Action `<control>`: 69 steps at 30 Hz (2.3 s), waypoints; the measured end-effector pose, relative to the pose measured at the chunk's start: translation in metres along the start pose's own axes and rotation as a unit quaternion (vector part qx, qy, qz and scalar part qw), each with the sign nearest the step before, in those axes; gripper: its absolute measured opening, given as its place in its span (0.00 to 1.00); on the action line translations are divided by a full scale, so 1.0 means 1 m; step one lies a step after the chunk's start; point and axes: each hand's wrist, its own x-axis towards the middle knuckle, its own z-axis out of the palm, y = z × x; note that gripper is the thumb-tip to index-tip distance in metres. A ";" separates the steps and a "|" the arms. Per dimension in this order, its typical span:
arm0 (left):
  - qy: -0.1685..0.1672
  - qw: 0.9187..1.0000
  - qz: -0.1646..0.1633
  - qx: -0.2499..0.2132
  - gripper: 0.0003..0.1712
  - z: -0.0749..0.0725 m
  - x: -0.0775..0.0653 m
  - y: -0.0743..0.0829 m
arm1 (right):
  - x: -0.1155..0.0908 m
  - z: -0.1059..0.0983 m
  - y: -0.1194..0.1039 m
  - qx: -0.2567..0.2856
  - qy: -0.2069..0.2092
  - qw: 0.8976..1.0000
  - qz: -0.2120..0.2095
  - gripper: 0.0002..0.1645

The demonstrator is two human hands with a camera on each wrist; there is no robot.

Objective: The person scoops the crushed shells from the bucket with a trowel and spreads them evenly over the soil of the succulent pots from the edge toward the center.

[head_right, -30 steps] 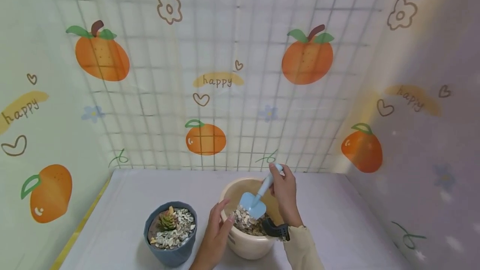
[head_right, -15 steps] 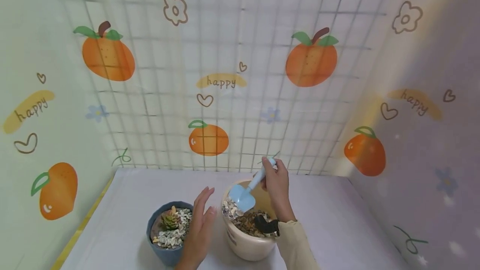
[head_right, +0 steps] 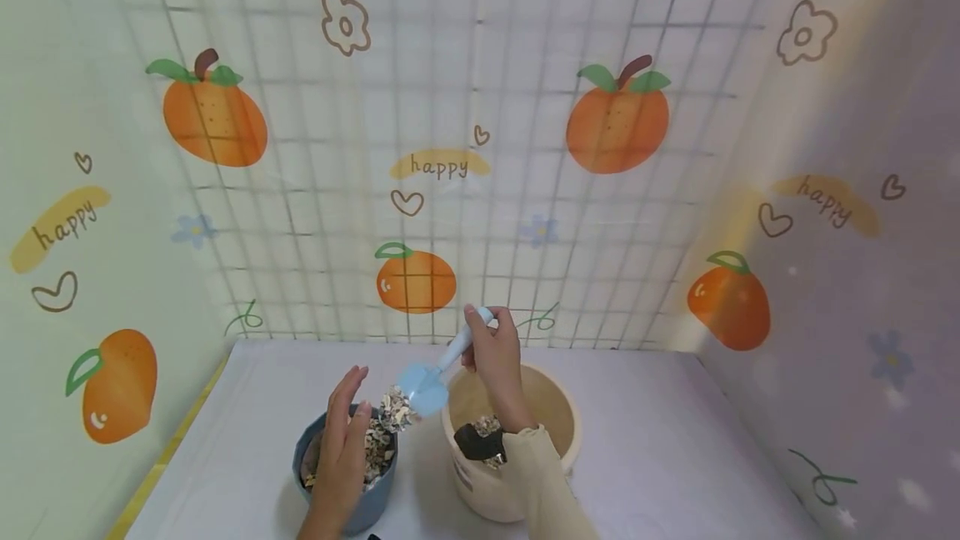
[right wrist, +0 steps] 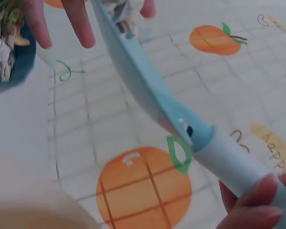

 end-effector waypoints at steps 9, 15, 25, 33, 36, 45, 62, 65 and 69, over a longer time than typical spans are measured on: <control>0.026 0.998 -0.038 0.048 0.29 -0.045 0.004 -0.009 | -0.001 0.031 0.003 0.022 -0.030 0.999 -0.008 0.23; 0.044 0.996 -0.051 0.066 0.29 -0.062 0.005 -0.017 | -0.005 0.047 0.006 0.016 -0.052 0.999 0.000 0.21; 0.045 0.994 -0.081 0.054 0.29 -0.070 0.002 -0.037 | -0.011 0.058 0.008 0.010 -0.112 0.994 -0.012 0.23; 0.034 0.992 -0.121 0.030 0.28 -0.067 0.000 -0.056 | -0.014 0.061 0.012 -0.018 -0.196 0.980 -0.031 0.24; 0.033 0.991 -0.129 0.033 0.27 -0.067 -0.002 -0.060 | -0.015 0.062 0.013 -0.023 -0.205 0.978 -0.031 0.24; 0.028 0.991 -0.132 0.020 0.27 -0.070 -0.004 -0.066 | -0.016 0.063 0.008 -0.021 -0.195 0.979 -0.050 0.21; 0.050 0.988 -0.143 0.020 0.26 -0.070 -0.003 -0.070 | -0.017 0.065 0.005 -0.035 -0.191 0.980 -0.045 0.28; 0.047 0.988 -0.145 0.025 0.26 -0.071 -0.003 -0.070 | -0.018 0.065 0.005 -0.036 -0.189 0.980 -0.043 0.29; 0.046 0.988 -0.148 0.025 0.26 -0.071 -0.003 -0.072 | -0.018 0.065 0.005 -0.034 -0.183 0.981 -0.052 0.29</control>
